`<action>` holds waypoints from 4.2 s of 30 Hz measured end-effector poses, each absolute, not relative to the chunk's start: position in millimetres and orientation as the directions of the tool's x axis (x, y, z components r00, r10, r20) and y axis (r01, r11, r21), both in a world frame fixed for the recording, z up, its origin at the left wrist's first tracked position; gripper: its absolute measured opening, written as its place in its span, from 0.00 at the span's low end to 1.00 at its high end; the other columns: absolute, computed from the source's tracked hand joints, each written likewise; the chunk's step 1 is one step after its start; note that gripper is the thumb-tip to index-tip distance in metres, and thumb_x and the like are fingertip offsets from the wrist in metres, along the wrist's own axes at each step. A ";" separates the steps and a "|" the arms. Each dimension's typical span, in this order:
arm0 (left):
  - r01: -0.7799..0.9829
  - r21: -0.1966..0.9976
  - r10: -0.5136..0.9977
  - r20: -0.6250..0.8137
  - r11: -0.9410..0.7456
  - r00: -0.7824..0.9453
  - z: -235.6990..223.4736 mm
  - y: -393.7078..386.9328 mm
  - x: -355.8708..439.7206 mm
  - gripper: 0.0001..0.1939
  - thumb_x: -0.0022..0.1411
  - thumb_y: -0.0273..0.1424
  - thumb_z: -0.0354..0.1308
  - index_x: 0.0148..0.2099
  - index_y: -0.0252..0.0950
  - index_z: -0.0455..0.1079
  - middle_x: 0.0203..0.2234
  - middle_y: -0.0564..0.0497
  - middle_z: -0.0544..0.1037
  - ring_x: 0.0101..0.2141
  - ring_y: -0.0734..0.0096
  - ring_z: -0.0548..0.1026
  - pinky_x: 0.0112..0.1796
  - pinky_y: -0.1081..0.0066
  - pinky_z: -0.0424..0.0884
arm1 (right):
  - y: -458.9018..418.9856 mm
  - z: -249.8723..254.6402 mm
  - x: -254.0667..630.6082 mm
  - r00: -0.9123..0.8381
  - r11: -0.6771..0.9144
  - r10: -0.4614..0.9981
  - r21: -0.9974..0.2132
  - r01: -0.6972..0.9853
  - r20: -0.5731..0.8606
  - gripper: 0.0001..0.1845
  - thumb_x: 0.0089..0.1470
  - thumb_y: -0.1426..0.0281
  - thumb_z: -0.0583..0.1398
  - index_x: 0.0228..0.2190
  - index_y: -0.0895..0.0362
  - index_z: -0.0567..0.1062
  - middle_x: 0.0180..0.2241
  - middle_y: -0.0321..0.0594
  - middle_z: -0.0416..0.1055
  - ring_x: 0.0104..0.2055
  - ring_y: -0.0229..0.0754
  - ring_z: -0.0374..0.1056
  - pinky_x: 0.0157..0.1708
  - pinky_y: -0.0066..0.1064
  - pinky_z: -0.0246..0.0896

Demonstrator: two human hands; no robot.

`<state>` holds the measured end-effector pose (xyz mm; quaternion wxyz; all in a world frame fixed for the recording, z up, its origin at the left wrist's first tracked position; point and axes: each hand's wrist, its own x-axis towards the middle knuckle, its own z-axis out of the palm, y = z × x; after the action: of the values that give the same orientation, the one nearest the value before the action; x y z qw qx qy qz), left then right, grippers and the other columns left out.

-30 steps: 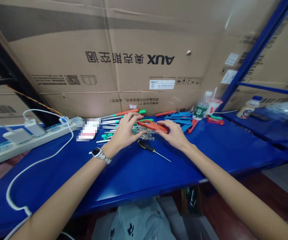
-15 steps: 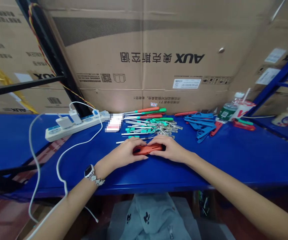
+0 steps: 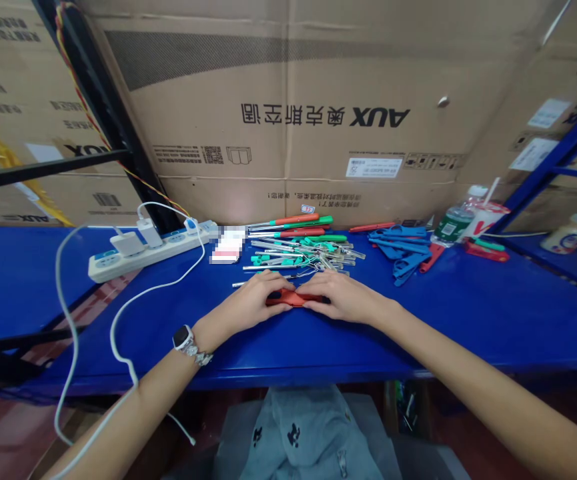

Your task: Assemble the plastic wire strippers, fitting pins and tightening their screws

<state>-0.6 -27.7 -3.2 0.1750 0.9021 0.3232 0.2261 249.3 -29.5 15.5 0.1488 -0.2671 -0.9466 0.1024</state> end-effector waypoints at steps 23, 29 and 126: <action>0.574 0.422 0.692 0.595 -0.702 0.409 30.1 63.1 6.6 0.12 0.69 0.29 0.56 0.50 0.37 0.79 0.42 0.45 0.84 0.42 0.61 0.81 0.47 0.61 0.76 | 64.2 25.7 246.7 -0.334 0.586 0.789 -0.468 0.662 0.515 0.10 0.64 0.68 0.57 0.46 0.53 0.74 0.40 0.41 0.79 0.38 0.45 0.72 0.40 0.37 0.64; 0.747 0.371 0.784 0.537 -0.552 0.313 25.2 127.3 27.4 0.15 0.67 0.24 0.53 0.49 0.34 0.80 0.44 0.43 0.82 0.44 0.59 0.79 0.51 0.60 0.73 | 121.3 25.3 239.8 -0.261 0.444 0.798 -0.238 0.864 0.543 0.11 0.60 0.75 0.56 0.40 0.55 0.78 0.45 0.49 0.74 0.51 0.54 0.67 0.50 0.45 0.61; 0.673 0.043 0.571 0.570 -0.739 0.591 48.2 48.2 21.7 0.15 0.77 0.33 0.46 0.56 0.37 0.71 0.43 0.44 0.72 0.32 0.67 0.74 0.34 0.67 0.70 | 42.0 1.2 273.0 -0.264 0.488 0.817 -0.371 0.790 0.512 0.05 0.60 0.67 0.62 0.34 0.55 0.78 0.39 0.44 0.78 0.45 0.50 0.68 0.46 0.43 0.58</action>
<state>21.7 48.2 48.2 -0.0887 0.8874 0.3503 0.2863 273.0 42.0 1.2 0.3349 -0.5056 -0.7948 0.0200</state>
